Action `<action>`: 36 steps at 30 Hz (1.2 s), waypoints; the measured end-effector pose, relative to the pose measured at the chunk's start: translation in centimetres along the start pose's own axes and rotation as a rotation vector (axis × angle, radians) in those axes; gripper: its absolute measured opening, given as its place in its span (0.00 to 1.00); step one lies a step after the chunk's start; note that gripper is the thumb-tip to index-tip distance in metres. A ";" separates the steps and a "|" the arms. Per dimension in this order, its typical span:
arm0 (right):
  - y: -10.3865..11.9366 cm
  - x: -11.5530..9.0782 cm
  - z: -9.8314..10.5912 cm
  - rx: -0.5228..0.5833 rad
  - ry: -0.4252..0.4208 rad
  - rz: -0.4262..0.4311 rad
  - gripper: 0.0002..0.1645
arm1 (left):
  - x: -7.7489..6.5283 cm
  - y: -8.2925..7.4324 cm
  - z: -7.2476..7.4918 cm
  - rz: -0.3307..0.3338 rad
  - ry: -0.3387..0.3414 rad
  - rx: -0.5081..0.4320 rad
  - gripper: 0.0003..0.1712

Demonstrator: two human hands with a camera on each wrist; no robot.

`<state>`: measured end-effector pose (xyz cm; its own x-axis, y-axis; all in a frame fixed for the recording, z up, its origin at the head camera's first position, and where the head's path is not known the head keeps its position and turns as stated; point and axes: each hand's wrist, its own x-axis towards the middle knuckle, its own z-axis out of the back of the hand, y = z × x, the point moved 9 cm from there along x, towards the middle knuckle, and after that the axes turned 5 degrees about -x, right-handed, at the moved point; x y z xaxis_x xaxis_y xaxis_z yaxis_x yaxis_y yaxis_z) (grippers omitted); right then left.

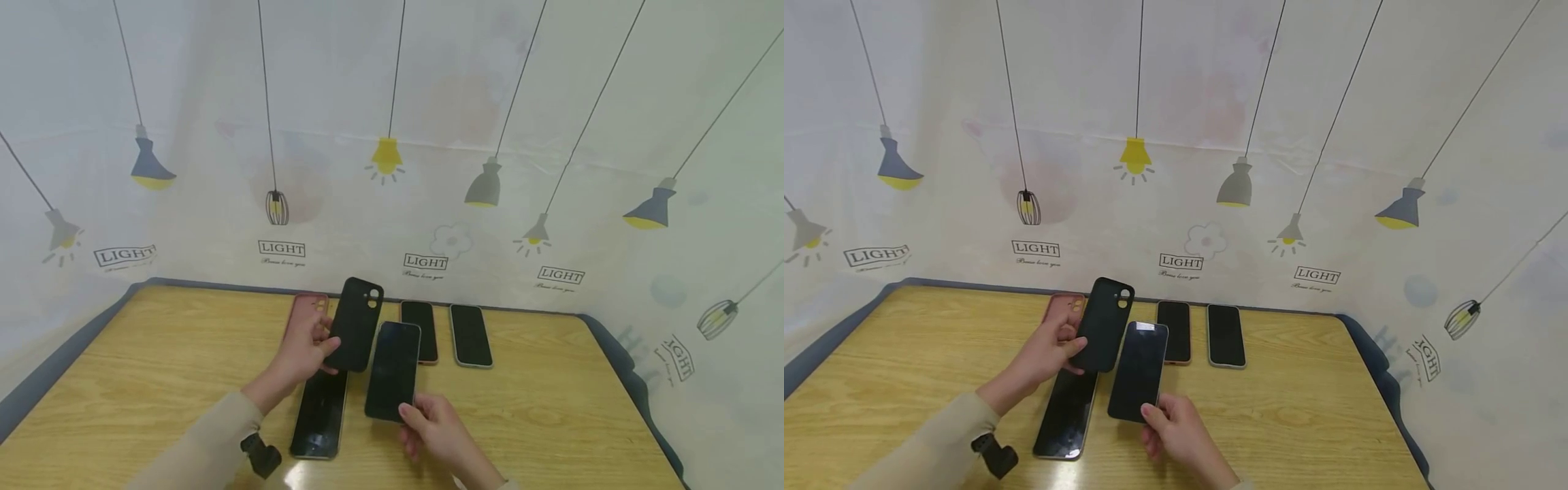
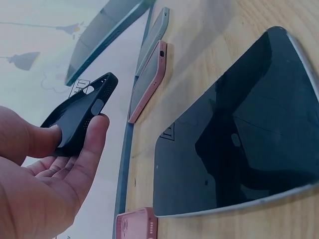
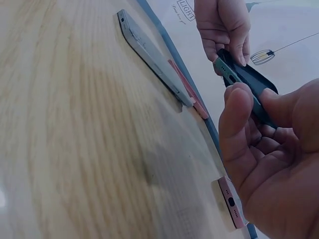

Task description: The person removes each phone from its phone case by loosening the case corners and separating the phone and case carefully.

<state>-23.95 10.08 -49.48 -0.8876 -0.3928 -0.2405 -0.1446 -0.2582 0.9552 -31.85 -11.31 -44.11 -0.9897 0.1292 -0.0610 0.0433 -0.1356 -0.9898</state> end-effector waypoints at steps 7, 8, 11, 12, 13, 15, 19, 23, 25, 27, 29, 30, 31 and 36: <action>-1.0 -0.5 0.1 -0.021 0.010 -0.061 0.15 | 0.3 -0.5 0.1 -0.018 -0.014 0.019 0.08; -1.1 -0.6 0.0 -0.022 0.012 -0.068 0.15 | 0.4 -0.5 0.1 -0.020 -0.018 0.021 0.08; -1.5 -0.7 -0.1 -0.040 0.028 -0.082 0.17 | 0.5 -0.7 0.1 -0.026 -0.029 0.030 0.08; -1.7 -0.7 -0.1 -0.048 0.035 -0.087 0.17 | 0.5 -0.7 0.1 -0.027 -0.033 0.033 0.08; -1.9 -0.7 -0.1 -0.054 0.042 -0.090 0.18 | 0.5 -0.7 0.1 -0.027 -0.037 0.035 0.08; -2.1 -0.8 -0.2 -0.069 0.058 -0.092 0.19 | 0.5 -0.8 0.1 -0.029 -0.041 0.036 0.08; -2.4 -1.0 -0.4 -0.080 0.083 -0.078 0.20 | 0.5 -0.9 0.1 -0.025 -0.048 0.044 0.08; -2.6 -1.1 -0.6 -0.076 0.095 -0.097 0.20 | 0.5 -1.1 0.1 -0.028 -0.042 0.042 0.08; -2.9 -1.3 -0.7 -0.075 0.096 -0.127 0.19 | 0.5 -1.2 0.0 -0.032 -0.039 0.035 0.08; -3.1 -1.4 -0.9 -0.083 0.094 -0.153 0.18 | 0.5 -1.3 -0.1 -0.037 -0.035 0.035 0.09; -3.3 -1.5 -1.0 -0.092 0.092 -0.174 0.18 | 0.5 -1.2 -0.1 -0.034 -0.038 0.042 0.09; -3.3 -1.6 -1.1 -0.097 0.091 -0.184 0.18 | 0.4 -1.2 -0.1 -0.032 -0.039 0.045 0.10; -3.3 -1.7 -1.1 -0.103 0.089 -0.188 0.18 | 0.4 -1.2 -0.1 -0.030 -0.041 0.047 0.10; -3.0 -1.9 -1.4 -0.113 0.091 -0.196 0.19 | 0.4 -1.1 -0.1 -0.028 -0.044 0.046 0.09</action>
<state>-21.23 10.40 -52.16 -0.8038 -0.4017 -0.4389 -0.2560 -0.4324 0.8646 -32.23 -11.03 -43.06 -0.9955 0.0906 -0.0271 0.0106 -0.1776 -0.9840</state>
